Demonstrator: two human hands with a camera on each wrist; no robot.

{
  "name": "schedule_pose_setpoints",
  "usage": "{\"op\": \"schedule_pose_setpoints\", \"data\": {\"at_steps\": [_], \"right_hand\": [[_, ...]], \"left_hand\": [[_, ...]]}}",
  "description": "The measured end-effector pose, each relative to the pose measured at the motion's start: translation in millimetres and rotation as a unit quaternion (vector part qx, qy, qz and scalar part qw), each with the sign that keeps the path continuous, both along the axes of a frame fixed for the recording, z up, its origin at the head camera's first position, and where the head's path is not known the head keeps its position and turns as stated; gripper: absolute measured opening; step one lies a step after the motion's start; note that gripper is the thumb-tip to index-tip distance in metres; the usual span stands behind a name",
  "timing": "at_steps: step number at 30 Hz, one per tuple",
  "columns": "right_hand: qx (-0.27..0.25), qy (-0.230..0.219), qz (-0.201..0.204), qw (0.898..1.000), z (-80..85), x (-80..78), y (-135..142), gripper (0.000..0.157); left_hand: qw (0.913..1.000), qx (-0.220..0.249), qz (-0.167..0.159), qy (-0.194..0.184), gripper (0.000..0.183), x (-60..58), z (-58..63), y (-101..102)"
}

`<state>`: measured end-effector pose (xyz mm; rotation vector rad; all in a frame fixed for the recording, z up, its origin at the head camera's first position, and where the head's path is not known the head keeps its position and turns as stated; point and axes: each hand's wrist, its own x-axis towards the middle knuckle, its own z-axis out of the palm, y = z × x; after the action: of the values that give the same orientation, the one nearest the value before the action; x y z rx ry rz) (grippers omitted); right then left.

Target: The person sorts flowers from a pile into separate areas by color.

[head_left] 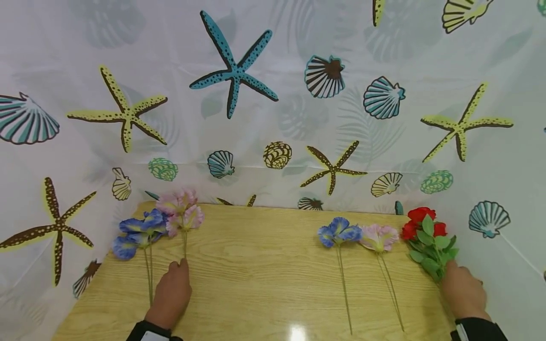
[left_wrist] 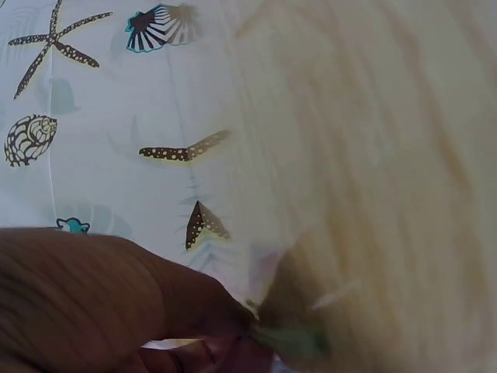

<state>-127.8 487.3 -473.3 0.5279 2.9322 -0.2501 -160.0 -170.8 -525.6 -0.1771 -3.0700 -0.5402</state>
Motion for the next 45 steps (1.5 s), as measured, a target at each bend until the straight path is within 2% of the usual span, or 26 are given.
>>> {"op": "schedule_pose_setpoints", "data": {"at_steps": [6,10,13,17,21,23,29,31,40,45], "right_hand": [[0.014,-0.010,-0.021,1.000,-11.8,-3.0,-11,0.029],[0.020,-0.001,-0.030,0.999,-13.8,-4.0,-12,0.032],[0.018,0.022,-0.039,0.999,-13.3,-3.2,-12,0.037],[0.021,0.072,-0.053,0.996,-10.5,-2.0,-16,0.047],[0.027,0.131,-0.061,0.989,-7.6,-0.7,-24,0.047],[0.030,0.165,-0.056,0.984,-6.6,0.7,-29,0.046],[0.037,0.254,-0.030,0.966,0.0,3.6,-47,0.046],[0.030,0.278,-0.022,0.960,3.5,3.6,-56,0.047],[0.001,0.366,0.043,0.930,12.9,1.8,-99,0.045],[-0.024,0.413,0.090,0.906,15.1,1.2,-131,0.042]], "left_hand": [[0.9963,0.066,-0.013,-0.053,0.050,-3.1,3.3,0],[0.9920,0.115,-0.015,-0.050,0.028,-3.0,5.4,1],[0.9875,0.151,-0.009,-0.042,0.022,-2.5,6.5,2],[0.9817,0.185,0.000,-0.046,0.045,-1.1,7.4,5],[0.9708,0.228,0.010,-0.073,0.051,0.7,10.0,9],[0.9644,0.252,0.019,-0.078,0.051,2.6,12.1,11],[0.9370,0.333,0.039,-0.097,0.047,9.9,22.5,24],[0.9322,0.345,0.041,-0.103,0.045,12.0,27.0,30],[0.9244,0.366,0.024,-0.104,0.040,22.6,38.8,51],[0.9196,0.383,0.001,-0.088,0.036,28.3,43.1,62]]}}
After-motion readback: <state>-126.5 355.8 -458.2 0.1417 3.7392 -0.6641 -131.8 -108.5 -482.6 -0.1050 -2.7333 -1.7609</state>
